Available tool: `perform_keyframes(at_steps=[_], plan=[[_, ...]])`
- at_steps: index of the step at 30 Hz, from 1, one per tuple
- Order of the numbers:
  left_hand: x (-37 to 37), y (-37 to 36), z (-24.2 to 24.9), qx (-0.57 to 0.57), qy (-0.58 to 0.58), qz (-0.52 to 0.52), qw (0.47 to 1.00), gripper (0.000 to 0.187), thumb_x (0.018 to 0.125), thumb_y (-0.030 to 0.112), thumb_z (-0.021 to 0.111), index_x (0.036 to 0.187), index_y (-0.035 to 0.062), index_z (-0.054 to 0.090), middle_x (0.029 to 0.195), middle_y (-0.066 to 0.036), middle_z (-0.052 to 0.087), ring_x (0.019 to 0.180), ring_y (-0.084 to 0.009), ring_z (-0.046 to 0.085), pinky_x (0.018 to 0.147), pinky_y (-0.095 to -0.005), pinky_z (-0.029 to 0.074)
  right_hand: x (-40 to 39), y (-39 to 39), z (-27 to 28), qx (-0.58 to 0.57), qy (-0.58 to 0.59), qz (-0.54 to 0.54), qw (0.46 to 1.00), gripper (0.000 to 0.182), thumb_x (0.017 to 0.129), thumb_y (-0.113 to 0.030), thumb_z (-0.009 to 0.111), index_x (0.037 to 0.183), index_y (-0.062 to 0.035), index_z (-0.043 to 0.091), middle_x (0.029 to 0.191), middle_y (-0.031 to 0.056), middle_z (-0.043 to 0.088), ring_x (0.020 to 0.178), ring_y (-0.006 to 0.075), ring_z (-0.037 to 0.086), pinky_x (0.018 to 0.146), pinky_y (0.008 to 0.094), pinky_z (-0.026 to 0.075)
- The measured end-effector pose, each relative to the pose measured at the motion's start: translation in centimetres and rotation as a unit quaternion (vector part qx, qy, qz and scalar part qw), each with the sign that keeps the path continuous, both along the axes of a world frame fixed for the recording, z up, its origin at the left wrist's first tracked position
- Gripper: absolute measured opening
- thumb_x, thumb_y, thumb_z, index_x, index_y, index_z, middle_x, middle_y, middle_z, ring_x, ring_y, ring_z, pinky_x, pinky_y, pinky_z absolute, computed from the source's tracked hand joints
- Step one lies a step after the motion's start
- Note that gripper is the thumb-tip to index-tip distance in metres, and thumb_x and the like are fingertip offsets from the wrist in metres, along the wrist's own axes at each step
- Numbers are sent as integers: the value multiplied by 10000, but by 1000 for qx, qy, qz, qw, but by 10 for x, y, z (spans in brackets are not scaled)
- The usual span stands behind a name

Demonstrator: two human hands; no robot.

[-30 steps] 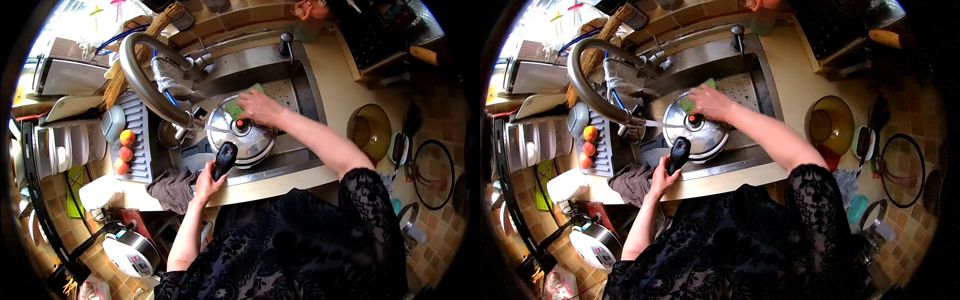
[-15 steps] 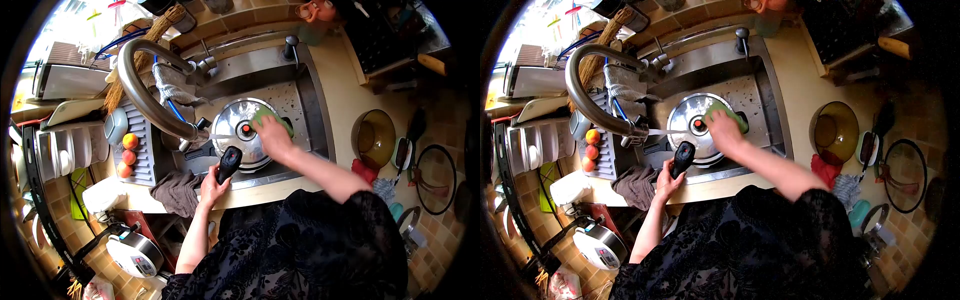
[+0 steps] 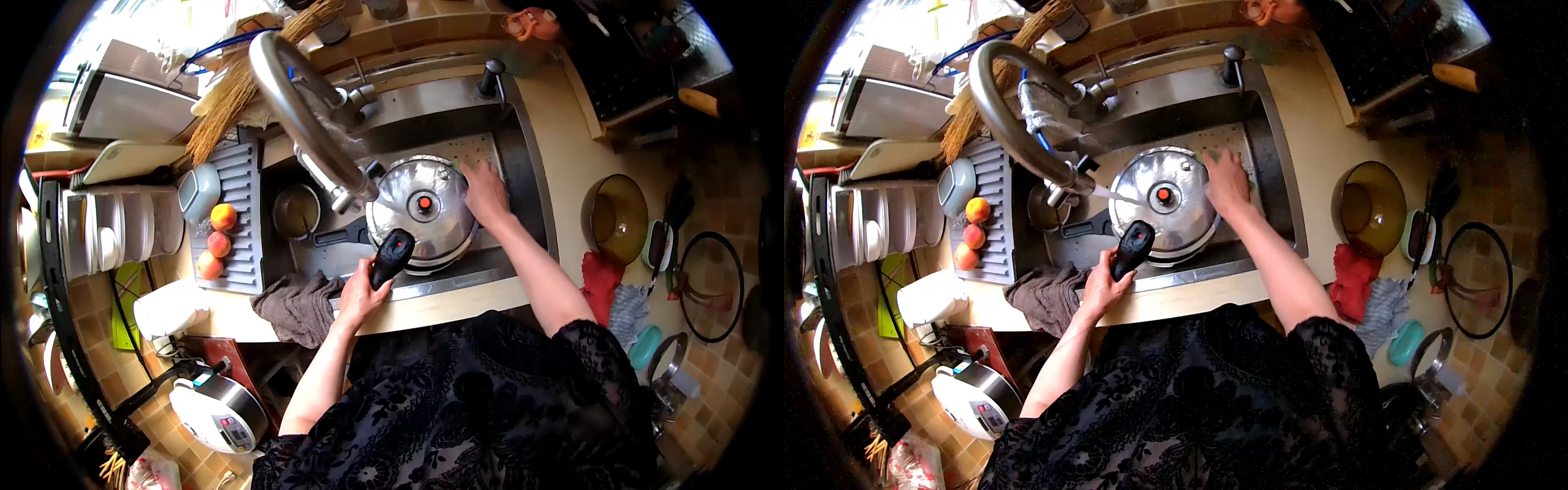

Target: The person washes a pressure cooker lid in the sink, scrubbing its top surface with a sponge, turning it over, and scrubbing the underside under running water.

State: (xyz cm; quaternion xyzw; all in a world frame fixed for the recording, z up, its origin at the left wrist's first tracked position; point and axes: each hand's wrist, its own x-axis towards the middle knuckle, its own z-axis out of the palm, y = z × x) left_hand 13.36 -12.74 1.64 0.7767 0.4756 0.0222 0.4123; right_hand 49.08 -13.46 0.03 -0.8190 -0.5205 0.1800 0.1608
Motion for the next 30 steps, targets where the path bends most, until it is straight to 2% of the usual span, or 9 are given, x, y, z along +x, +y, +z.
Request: perform_keyframes(at_steps=[5, 8, 11, 15, 20, 22, 24, 27, 30], plan=[[2, 0, 1, 13, -4, -8, 1000, 637, 871, 302, 782, 1367, 71, 457, 1091, -274, 707, 997, -472, 692, 843, -523, 554, -55, -61, 17, -7, -85, -74, 994, 588, 885, 30, 615, 1463, 6, 511, 1164, 228, 558, 1161, 402, 545, 921, 450, 538], [3, 2, 11, -13, 10, -13, 1000, 638, 887, 313, 776, 1370, 56, 448, 1111, -289, 703, 1020, -474, 688, 859, -517, 550, -95, -90, 31, -34, -64, -69, 995, 585, 880, 56, 584, 1459, 9, 511, 1173, 216, 556, 1142, 362, 535, 903, 449, 521], [7, 5, 20, -24, 29, -23, 999, 638, 896, 320, 767, 1374, 50, 443, 1099, -296, 705, 1017, -475, 688, 866, -518, 545, -143, -81, 59, -33, -59, 21, 998, 626, 859, 82, 566, 1476, 5, 495, 1168, 205, 555, 1116, 337, 526, 908, 443, 495], [8, 3, 20, 8, 31, -20, 999, 621, 877, 290, 769, 1354, 52, 450, 1024, -275, 712, 947, -459, 704, 815, -530, 557, -186, -71, 63, 35, -37, 39, 998, 646, 861, 72, 542, 1497, -27, 488, 1142, 199, 560, 1081, 354, 533, 911, 459, 478], [7, 1, 25, 6, 22, -15, 1000, 603, 875, 273, 767, 1334, 51, 447, 1061, -252, 717, 956, -454, 703, 815, -534, 558, -160, -90, 47, 38, -93, 32, 994, 630, 841, 68, 550, 1459, -55, 555, 1108, 197, 564, 1064, 373, 533, 898, 469, 480], [5, 3, 19, 27, -4, -19, 999, 579, 893, 309, 755, 1325, 70, 451, 977, -273, 717, 899, -464, 710, 781, -539, 557, -125, -81, 33, 43, -101, -68, 992, 592, 834, 63, 557, 1404, -85, 620, 1076, 187, 581, 1046, 378, 546, 886, 472, 495], [1, 1, 16, 44, -20, -35, 998, 562, 902, 302, 752, 1319, 73, 453, 950, -265, 715, 880, -461, 709, 768, -536, 558, -80, -61, 20, 77, -155, -19, 985, 532, 832, 66, 558, 1317, -106, 692, 1057, 177, 597, 1030, 383, 564, 885, 468, 510], [-4, -1, 10, 49, -41, -36, 997, 558, 908, 295, 755, 1317, 70, 449, 936, -254, 711, 860, -457, 705, 742, -534, 557, -53, -23, 37, 69, -133, 61, 987, 459, 813, 72, 583, 1167, -144, 781, 1031, 154, 611, 1006, 355, 591, 877, 454, 527], [-2, 4, 12, 42, -46, -26, 998, 559, 884, 265, 773, 1287, 50, 451, 957, -225, 694, 847, -445, 694, 718, -538, 552, -68, -25, 55, 42, -124, 111, 985, 502, 792, 101, 590, 1174, -161, 783, 1000, 148, 615, 985, 350, 595, 856, 448, 533]])
